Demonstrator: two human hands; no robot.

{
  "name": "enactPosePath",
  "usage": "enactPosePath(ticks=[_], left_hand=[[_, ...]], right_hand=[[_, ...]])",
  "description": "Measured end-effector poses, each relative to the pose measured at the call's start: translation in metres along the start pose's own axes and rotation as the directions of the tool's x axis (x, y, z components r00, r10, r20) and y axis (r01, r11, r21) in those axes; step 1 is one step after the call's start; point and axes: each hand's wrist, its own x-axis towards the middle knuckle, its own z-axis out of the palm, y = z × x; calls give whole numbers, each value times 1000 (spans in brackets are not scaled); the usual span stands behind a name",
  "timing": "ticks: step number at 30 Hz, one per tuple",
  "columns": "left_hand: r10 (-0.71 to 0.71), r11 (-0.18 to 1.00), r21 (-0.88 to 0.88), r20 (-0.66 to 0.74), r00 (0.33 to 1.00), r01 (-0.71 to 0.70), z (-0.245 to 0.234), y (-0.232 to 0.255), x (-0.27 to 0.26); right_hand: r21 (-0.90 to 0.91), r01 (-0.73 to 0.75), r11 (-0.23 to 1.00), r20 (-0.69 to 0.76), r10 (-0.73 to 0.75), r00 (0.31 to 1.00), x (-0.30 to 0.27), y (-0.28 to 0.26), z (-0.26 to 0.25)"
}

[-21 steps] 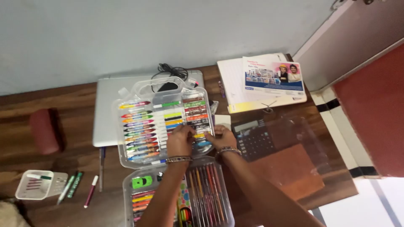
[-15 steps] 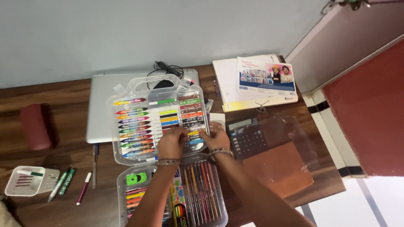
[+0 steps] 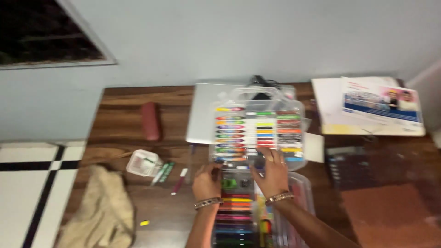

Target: The person organizes colored markers in a clear plastic case, then wipes a pencil case and a small white container with a cloth. The person closes the case and places the cloth on top.

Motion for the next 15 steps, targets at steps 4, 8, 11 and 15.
enactPosePath(ticks=[4,8,11,15], left_hand=[[-145,989,9,-71,987,146,-21,-48,-5],[-148,985,63,-197,969,163,-38,-91,-2],[5,983,175,-287,958,47,-50,-114,7],[42,955,296,-175,984,12,-59,-130,19]], right_hand=[[41,71,997,181,-77,981,-6,-32,28],[140,57,988,353,-104,930,-12,-55,45],[148,157,976,359,-201,912,-16,-72,56],[166,180,970,362,-229,904,-17,-87,67]])
